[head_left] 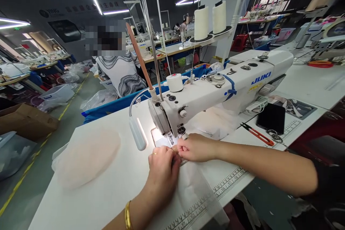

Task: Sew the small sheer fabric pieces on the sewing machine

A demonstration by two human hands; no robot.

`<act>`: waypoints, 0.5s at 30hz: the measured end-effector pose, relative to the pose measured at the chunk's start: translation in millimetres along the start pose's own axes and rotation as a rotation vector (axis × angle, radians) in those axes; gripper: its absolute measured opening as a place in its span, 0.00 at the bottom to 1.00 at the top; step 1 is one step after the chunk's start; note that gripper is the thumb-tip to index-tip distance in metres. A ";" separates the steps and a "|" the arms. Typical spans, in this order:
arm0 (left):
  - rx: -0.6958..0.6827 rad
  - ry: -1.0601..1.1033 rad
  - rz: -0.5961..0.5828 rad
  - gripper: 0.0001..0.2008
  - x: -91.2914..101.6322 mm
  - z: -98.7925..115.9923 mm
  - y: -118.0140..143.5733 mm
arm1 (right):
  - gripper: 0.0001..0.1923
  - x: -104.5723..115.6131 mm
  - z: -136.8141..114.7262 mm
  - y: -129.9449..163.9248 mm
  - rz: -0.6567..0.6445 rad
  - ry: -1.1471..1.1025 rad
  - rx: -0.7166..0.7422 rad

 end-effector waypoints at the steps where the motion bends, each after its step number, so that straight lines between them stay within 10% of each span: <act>1: -0.034 -0.047 0.037 0.08 1.5 -2.1 -1.5 | 0.08 -2.6 -0.1 -6.7 0.011 0.034 -0.001; 7: -0.391 -0.085 0.176 0.13 13.7 7.4 4.3 | 0.10 -3.0 -2.0 -14.7 0.049 0.061 0.022; 15: -0.349 -0.080 0.171 0.11 13.0 5.1 4.1 | 0.05 -10.3 -7.6 18.8 0.348 0.424 0.361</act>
Point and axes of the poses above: each hand's wrist, its own y-axis away from the middle knuckle, its own x-axis out of the back of the hand, z = x × y, the point moved 5 cm from there along -y, towards the middle knuckle, and after that the axes turned 4 degrees about -y, right-handed, at the moved point
